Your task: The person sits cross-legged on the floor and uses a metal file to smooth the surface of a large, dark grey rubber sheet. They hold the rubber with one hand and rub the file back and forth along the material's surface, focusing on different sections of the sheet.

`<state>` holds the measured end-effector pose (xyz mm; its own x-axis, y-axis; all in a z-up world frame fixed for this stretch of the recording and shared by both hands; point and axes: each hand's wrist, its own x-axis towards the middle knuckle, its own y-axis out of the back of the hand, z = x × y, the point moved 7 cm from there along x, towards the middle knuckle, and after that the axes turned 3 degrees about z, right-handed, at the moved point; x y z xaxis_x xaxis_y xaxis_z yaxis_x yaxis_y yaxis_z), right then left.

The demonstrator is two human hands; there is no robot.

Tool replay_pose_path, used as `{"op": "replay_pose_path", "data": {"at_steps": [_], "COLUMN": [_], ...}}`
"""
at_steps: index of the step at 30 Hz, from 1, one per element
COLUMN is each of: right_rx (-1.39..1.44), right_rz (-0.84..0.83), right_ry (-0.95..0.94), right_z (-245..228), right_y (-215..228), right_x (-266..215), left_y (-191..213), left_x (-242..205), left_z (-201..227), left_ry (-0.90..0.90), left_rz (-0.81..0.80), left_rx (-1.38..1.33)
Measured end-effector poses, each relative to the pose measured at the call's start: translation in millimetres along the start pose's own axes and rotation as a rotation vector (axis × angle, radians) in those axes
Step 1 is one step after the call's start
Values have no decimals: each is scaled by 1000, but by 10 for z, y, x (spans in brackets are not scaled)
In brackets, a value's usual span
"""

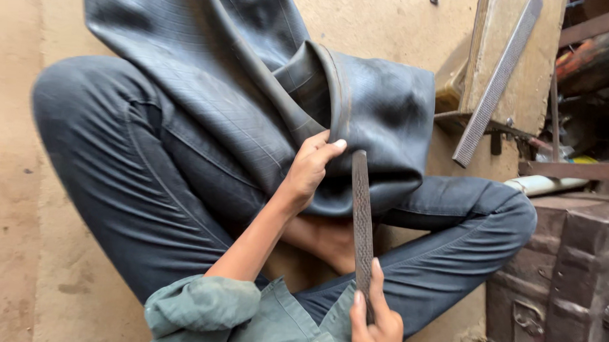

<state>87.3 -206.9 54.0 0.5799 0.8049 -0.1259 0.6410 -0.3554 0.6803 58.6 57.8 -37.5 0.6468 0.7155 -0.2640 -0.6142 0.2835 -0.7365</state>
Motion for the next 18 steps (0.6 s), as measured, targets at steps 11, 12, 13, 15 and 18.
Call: {"op": "replay_pose_path", "data": {"at_steps": [11, 12, 13, 15, 18], "right_rx": [412, 403, 401, 389, 273], "right_rz": [58, 58, 45, 10, -31], "right_ry": [-265, -252, -205, -121, -121], "right_z": [-226, -249, -276, -264, -131], "right_y": [91, 104, 113, 110, 59], "right_x": [299, 280, 265, 193, 43], "left_y": [-121, -121, -132, -122, -89], "left_x": [-169, -177, -162, -140, -165], "left_z": [175, 210, 236, 260, 171], "left_ry": [8, 4, -1, -22, -21], "left_rz": [-12, 9, 27, 49, 36], "left_rx": [57, 49, 37, 74, 73]}}
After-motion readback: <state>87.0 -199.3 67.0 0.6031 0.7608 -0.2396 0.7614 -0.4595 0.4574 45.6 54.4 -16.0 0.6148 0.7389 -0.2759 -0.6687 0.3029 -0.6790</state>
